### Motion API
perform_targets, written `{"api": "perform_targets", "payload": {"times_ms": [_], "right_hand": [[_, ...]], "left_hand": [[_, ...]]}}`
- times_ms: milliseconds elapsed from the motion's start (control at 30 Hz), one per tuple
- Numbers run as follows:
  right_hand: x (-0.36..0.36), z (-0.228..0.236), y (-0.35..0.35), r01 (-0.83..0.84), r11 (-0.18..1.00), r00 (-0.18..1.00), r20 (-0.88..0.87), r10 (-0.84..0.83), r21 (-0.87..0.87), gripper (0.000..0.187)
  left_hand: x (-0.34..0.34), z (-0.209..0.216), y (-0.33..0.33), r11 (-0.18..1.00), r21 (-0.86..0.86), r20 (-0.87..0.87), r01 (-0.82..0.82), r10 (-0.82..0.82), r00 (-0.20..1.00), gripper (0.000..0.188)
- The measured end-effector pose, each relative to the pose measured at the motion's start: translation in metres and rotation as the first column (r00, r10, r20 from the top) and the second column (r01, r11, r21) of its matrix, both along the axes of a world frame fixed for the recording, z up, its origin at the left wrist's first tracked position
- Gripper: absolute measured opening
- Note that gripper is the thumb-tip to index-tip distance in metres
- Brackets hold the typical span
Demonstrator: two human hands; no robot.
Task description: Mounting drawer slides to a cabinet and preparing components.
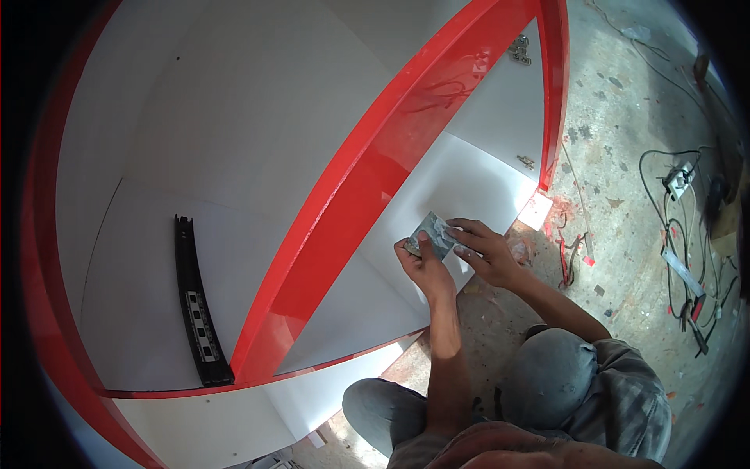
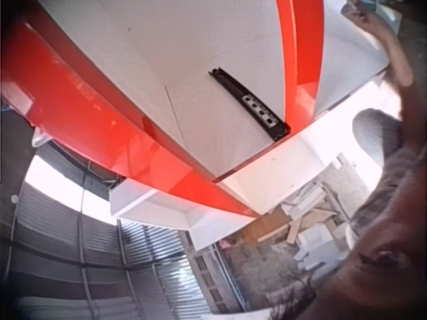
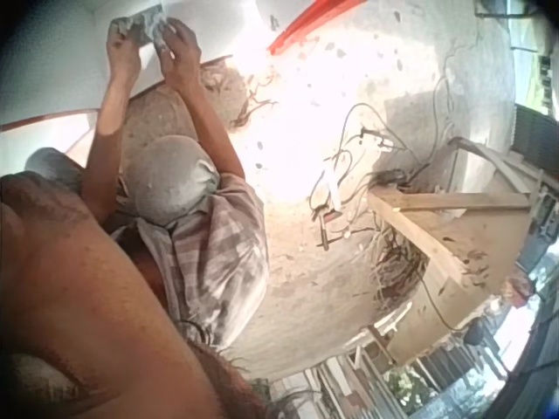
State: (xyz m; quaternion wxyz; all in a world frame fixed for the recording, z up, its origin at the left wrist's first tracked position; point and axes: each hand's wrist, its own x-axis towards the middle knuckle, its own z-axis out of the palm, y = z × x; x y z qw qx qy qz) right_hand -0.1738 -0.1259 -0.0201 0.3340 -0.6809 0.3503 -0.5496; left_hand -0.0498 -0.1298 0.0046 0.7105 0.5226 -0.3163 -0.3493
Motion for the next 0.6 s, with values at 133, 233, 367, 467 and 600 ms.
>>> {"api": "perform_targets", "payload": {"times_ms": [133,233,367,467,600], "right_hand": [[0.011,-0.011,0.002,0.028,0.999,0.999,0.028,-0.027,-0.035,0.043],[0.016,-0.016,0.005,0.083,0.994,0.996,-0.026,-0.085,-0.076,0.048],[0.019,-0.022,0.008,0.17,0.982,0.984,-0.047,-0.174,-0.082,0.052],[0.027,-0.021,0.004,0.205,0.976,0.977,-0.049,-0.209,-0.065,0.052],[0.034,-0.007,0.002,0.215,0.974,0.971,-0.09,-0.222,-0.075,0.049]], "left_hand": [[0.007,-0.007,0.002,0.998,-0.013,0.03,0.055,-0.055,0.998,0.016],[0.003,-0.014,0.004,0.998,-0.018,0.038,0.058,-0.058,0.998,0.016],[-0.014,-0.014,0.003,1.0,-0.02,0.064,-0.005,0.006,0.998,0.016],[-0.014,-0.02,0.002,0.999,-0.004,0.087,-0.044,0.045,0.995,0.022],[-0.011,-0.011,-0.001,0.997,-0.04,0.147,-0.066,0.071,0.987,0.02]]}}
